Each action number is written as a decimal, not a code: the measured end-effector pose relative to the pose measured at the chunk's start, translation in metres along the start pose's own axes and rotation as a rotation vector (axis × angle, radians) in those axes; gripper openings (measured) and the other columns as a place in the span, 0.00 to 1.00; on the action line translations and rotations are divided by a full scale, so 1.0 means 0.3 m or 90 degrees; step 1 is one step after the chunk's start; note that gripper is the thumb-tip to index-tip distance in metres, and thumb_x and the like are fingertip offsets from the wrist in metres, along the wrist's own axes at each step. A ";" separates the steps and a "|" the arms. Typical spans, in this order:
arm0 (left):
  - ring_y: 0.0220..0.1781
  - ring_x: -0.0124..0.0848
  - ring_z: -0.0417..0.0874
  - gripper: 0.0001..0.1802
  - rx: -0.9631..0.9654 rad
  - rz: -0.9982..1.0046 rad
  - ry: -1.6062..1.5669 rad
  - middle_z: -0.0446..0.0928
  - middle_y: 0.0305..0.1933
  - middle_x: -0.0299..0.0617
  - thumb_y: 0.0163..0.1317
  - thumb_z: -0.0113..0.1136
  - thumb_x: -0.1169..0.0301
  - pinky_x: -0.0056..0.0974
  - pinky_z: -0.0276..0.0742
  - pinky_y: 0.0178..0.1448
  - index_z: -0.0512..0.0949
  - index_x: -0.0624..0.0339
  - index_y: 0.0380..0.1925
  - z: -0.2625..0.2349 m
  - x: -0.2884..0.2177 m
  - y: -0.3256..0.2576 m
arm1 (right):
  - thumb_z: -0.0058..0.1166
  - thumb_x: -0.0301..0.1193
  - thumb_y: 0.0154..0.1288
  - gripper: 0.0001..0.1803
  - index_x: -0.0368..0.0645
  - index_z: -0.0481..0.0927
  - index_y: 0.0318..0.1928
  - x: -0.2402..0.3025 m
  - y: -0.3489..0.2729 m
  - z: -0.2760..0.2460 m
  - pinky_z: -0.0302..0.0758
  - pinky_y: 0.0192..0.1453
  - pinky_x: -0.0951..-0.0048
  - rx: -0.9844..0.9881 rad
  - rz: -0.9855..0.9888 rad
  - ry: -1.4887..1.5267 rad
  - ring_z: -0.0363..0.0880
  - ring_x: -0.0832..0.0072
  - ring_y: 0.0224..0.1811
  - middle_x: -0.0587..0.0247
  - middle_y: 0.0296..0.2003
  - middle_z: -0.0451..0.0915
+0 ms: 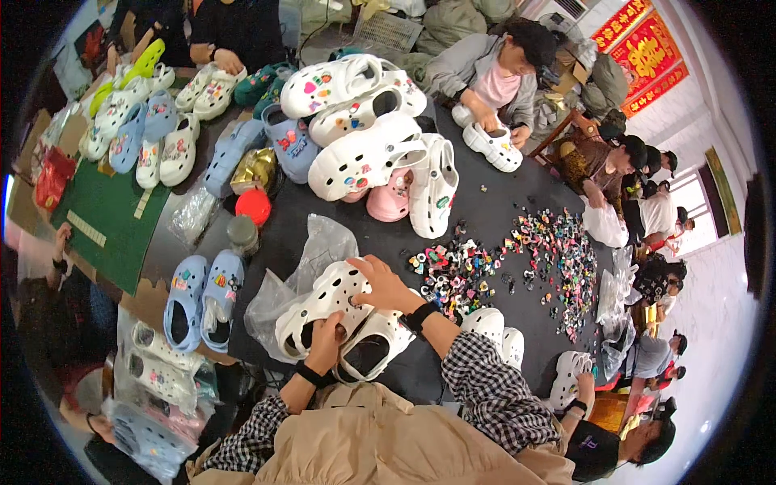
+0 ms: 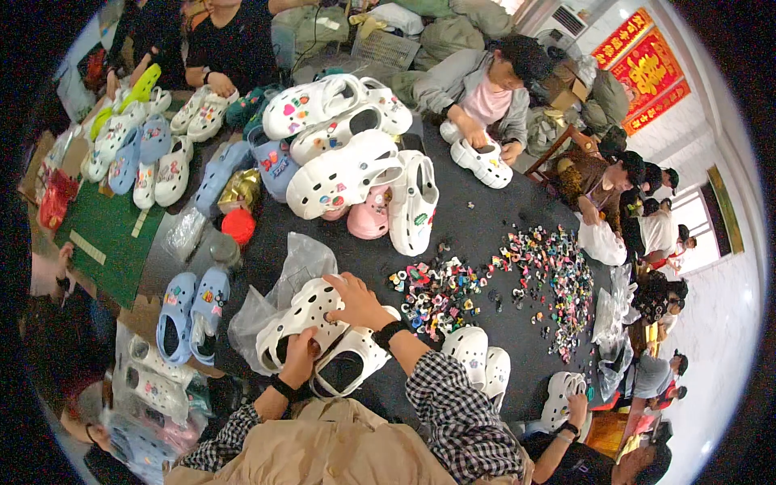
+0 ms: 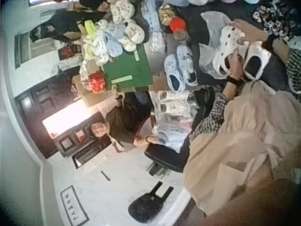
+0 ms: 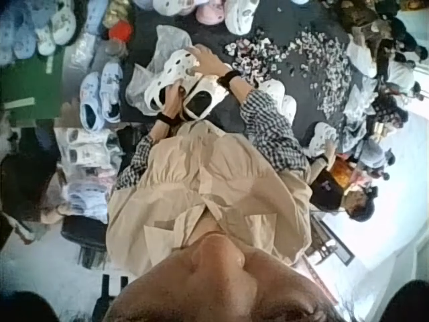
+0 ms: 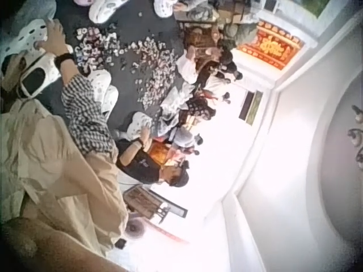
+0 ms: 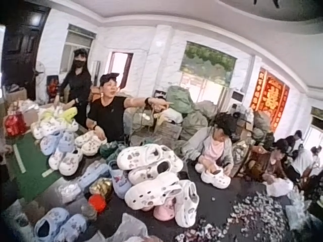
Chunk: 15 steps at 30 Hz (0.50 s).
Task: Apply decorative charms to the holes of rubber clogs.
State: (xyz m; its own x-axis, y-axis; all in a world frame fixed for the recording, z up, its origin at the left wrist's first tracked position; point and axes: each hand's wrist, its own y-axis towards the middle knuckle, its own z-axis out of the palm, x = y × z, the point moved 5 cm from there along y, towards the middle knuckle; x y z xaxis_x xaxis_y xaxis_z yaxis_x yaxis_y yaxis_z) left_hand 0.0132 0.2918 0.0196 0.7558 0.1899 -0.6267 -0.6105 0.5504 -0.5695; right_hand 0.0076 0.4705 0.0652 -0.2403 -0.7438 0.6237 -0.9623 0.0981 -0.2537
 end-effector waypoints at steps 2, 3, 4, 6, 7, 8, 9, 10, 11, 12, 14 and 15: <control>0.30 0.22 0.73 0.10 0.031 0.026 -0.064 0.73 0.29 0.30 0.63 0.51 0.65 0.29 0.67 0.33 0.76 0.60 0.37 0.046 -0.029 0.001 | 0.64 0.45 0.48 0.42 0.57 0.62 0.65 -0.017 0.012 0.007 0.63 0.63 0.45 -0.018 -0.004 0.012 0.57 0.47 0.67 0.47 0.63 0.59; 0.30 0.22 0.73 0.10 0.034 0.031 -0.056 0.73 0.29 0.30 0.63 0.51 0.65 0.29 0.67 0.33 0.76 0.60 0.37 0.021 -0.023 0.028 | 0.64 0.46 0.49 0.41 0.56 0.63 0.64 -0.019 0.021 0.019 0.62 0.64 0.47 -0.023 -0.012 0.025 0.57 0.47 0.66 0.47 0.63 0.59; 0.34 0.24 0.74 0.11 0.054 0.014 -0.065 0.74 0.33 0.32 0.65 0.49 0.65 0.31 0.68 0.38 0.75 0.60 0.37 -0.038 0.005 0.070 | 0.63 0.48 0.50 0.39 0.51 0.67 0.62 0.004 0.026 0.030 0.63 0.65 0.53 -0.060 -0.034 0.030 0.59 0.49 0.66 0.47 0.62 0.62; 0.44 0.28 0.76 0.12 0.057 -0.012 -0.085 0.77 0.42 0.37 0.67 0.48 0.64 0.35 0.71 0.49 0.75 0.60 0.38 0.023 -0.022 0.054 | 0.63 0.48 0.50 0.39 0.48 0.67 0.62 -0.066 0.010 0.029 0.63 0.65 0.55 -0.112 -0.036 0.023 0.60 0.50 0.65 0.47 0.61 0.64; 0.38 0.25 0.74 0.11 0.049 0.001 -0.034 0.74 0.36 0.34 0.67 0.49 0.63 0.33 0.69 0.43 0.74 0.59 0.34 0.014 -0.027 0.046 | 0.63 0.48 0.50 0.39 0.46 0.67 0.61 -0.060 -0.006 0.024 0.63 0.65 0.57 -0.150 -0.052 0.014 0.61 0.51 0.65 0.46 0.60 0.65; 0.34 0.24 0.71 0.11 0.047 -0.011 0.066 0.71 0.32 0.32 0.67 0.49 0.63 0.33 0.67 0.40 0.72 0.58 0.31 -0.001 -0.031 0.038 | 0.63 0.47 0.51 0.37 0.41 0.70 0.58 -0.060 -0.030 0.005 0.64 0.64 0.59 -0.217 -0.074 0.027 0.65 0.53 0.62 0.45 0.56 0.69; 0.31 0.22 0.68 0.12 0.040 -0.027 0.163 0.68 0.29 0.30 0.67 0.50 0.62 0.32 0.64 0.36 0.70 0.57 0.28 -0.014 -0.046 0.024 | 0.63 0.42 0.54 0.31 0.39 0.72 0.54 -0.030 -0.056 -0.023 0.68 0.59 0.61 -0.253 -0.105 0.062 0.69 0.52 0.57 0.45 0.53 0.72; 0.31 0.20 0.62 0.14 0.052 -0.015 0.213 0.61 0.29 0.29 0.67 0.51 0.60 0.30 0.59 0.35 0.71 0.59 0.31 0.008 -0.058 0.007 | 0.62 0.38 0.55 0.26 0.38 0.73 0.52 -0.028 -0.101 -0.039 0.69 0.56 0.62 -0.287 -0.088 0.106 0.71 0.52 0.54 0.46 0.51 0.73; 0.34 0.20 0.63 0.14 0.055 -0.053 0.191 0.64 0.30 0.29 0.66 0.51 0.60 0.29 0.61 0.37 0.70 0.60 0.30 0.040 -0.081 -0.023 | 0.60 0.34 0.57 0.22 0.37 0.74 0.50 -0.034 -0.145 -0.068 0.71 0.54 0.63 -0.325 -0.070 0.148 0.73 0.52 0.51 0.47 0.49 0.74; 0.35 0.20 0.65 0.14 0.088 -0.045 0.215 0.66 0.32 0.30 0.66 0.52 0.61 0.29 0.63 0.40 0.72 0.62 0.34 0.048 -0.099 -0.037 | 0.58 0.31 0.58 0.18 0.37 0.75 0.48 -0.019 -0.197 -0.098 0.72 0.52 0.63 -0.355 -0.061 0.132 0.73 0.53 0.50 0.48 0.47 0.75; 0.37 0.20 0.67 0.14 0.117 -0.037 0.241 0.69 0.34 0.30 0.65 0.52 0.61 0.29 0.64 0.42 0.73 0.63 0.37 0.042 -0.128 -0.067 | 0.55 0.26 0.59 0.11 0.38 0.77 0.43 0.015 -0.294 -0.115 0.73 0.46 0.64 -0.397 -0.042 0.117 0.76 0.57 0.44 0.53 0.41 0.77; 0.39 0.22 0.69 0.14 0.138 -0.031 0.313 0.71 0.35 0.33 0.66 0.52 0.63 0.29 0.66 0.43 0.73 0.65 0.40 0.044 -0.154 -0.089 | 0.55 0.26 0.59 0.11 0.38 0.77 0.43 0.044 -0.349 -0.115 0.73 0.46 0.64 -0.402 -0.041 0.119 0.76 0.57 0.44 0.53 0.41 0.77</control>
State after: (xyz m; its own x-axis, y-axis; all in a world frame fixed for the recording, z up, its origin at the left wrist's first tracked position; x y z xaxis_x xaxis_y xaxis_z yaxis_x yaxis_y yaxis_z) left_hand -0.0023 0.2792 0.0708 0.5497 -0.2149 -0.8073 -0.4748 0.7147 -0.5136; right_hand 0.1010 0.4732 0.1255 -0.1435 -0.6397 0.7551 -0.8515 0.4687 0.2352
